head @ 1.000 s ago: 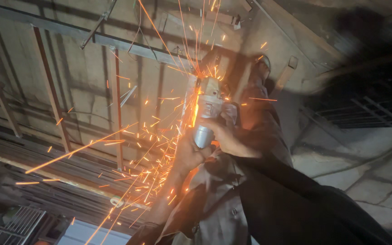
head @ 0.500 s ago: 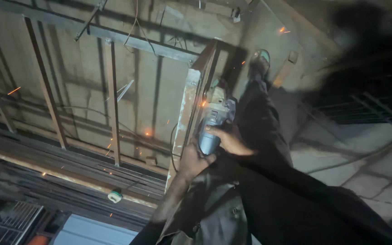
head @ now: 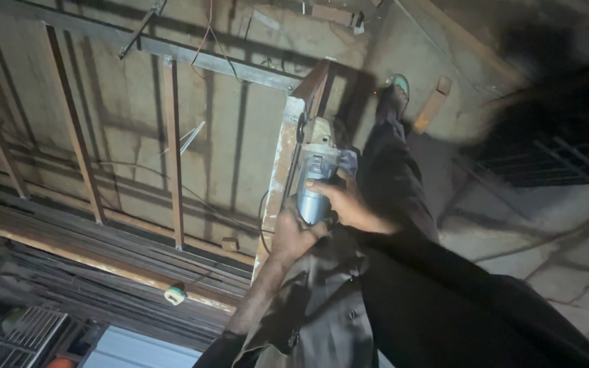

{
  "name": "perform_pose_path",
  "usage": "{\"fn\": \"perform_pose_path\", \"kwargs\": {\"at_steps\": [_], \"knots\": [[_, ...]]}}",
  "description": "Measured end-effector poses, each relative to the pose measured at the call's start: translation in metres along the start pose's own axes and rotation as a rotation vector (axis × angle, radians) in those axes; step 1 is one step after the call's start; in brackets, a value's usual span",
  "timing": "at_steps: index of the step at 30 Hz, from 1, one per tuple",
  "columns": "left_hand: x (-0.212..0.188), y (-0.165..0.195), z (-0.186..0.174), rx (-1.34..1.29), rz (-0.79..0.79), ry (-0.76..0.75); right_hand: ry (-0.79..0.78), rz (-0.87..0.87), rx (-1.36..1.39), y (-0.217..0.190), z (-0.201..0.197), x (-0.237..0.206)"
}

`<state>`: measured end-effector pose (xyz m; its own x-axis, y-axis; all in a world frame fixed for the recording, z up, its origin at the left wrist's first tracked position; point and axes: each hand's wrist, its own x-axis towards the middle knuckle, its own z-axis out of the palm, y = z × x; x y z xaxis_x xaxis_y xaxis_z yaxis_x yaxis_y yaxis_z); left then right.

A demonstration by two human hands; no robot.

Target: The person uses an angle grinder to grind the welded joints of a metal frame, producing sparks as they work along the frame's corners. They reposition the grinder and steady the frame with the other hand while grinding different joints.

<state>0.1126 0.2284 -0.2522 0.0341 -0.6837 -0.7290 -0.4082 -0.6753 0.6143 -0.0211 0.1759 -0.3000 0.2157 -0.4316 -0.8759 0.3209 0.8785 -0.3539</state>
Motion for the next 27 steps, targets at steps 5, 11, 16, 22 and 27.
{"fn": "perform_pose_path", "kwargs": {"at_steps": [5,11,16,22,27], "knots": [[-0.002,0.007,0.002,0.068,-0.090,0.022,-0.020,0.053,0.091,-0.006,0.003,0.000],[0.000,0.014,0.006,0.066,-0.118,0.038,-0.072,-0.013,0.101,-0.010,0.002,0.000],[0.004,0.005,0.014,0.042,-0.057,0.112,-0.067,-0.082,0.067,-0.004,0.004,0.011],[0.011,-0.010,0.014,0.437,-0.073,0.136,-0.059,0.046,0.154,0.009,0.002,0.018],[-0.001,-0.021,0.016,0.396,-0.134,-0.010,0.018,0.342,0.209,0.027,-0.005,0.004]]}}
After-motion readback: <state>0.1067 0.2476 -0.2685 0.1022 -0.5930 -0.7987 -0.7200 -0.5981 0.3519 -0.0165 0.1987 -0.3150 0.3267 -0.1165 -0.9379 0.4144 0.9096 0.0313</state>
